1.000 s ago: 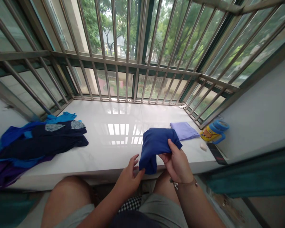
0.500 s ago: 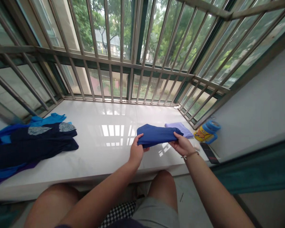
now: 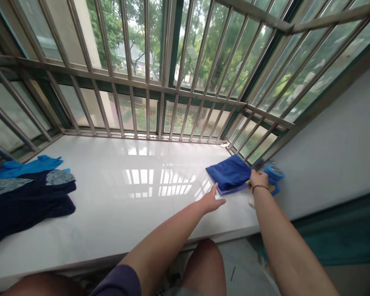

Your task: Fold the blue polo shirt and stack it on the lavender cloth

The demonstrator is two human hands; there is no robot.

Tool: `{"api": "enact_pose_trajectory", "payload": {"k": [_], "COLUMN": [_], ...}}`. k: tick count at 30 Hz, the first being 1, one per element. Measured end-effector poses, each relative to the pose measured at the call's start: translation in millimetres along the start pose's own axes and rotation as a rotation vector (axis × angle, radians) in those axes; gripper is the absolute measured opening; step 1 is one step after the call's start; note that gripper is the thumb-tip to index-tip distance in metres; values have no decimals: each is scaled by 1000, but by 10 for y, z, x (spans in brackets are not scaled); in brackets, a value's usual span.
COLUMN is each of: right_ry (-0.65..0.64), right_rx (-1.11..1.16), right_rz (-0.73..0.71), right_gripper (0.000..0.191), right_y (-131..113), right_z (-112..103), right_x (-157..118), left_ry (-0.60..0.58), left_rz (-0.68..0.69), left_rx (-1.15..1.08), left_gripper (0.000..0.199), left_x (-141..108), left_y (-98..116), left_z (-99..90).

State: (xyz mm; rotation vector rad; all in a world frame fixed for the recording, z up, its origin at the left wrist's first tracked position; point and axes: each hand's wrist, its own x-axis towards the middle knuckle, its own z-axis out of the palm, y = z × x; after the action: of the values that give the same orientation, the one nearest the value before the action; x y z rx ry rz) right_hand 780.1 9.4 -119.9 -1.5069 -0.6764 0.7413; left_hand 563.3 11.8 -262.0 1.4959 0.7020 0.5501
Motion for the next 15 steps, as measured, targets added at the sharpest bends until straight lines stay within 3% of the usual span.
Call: {"api": "enact_pose_trajectory", "payload": {"k": [2, 4, 8, 12, 15], "right_ry": [145, 193, 38, -163, -176], "right_rx": [-137, -234, -365, -791, -1057], "right_rz": [-112, -194, -306, -462, -468], "right_gripper": [21, 25, 34, 43, 51], "right_y": [275, 616, 1361, 1903, 2035], "right_z": [3, 120, 580, 992, 1105], "right_x": [-148, -426, -1233, -1907, -2082], "left_ry": [-11, 9, -15, 51, 168], "left_rz": [34, 140, 281, 239, 131], "left_rx": [195, 318, 525, 756, 982], "left_gripper": [86, 65, 43, 52, 72], "left_x": [-319, -748, -1711, -2568, -3115], "left_y": [-246, -454, -667, -797, -935], "left_z": [-101, -259, -640, -1065, -1433]}}
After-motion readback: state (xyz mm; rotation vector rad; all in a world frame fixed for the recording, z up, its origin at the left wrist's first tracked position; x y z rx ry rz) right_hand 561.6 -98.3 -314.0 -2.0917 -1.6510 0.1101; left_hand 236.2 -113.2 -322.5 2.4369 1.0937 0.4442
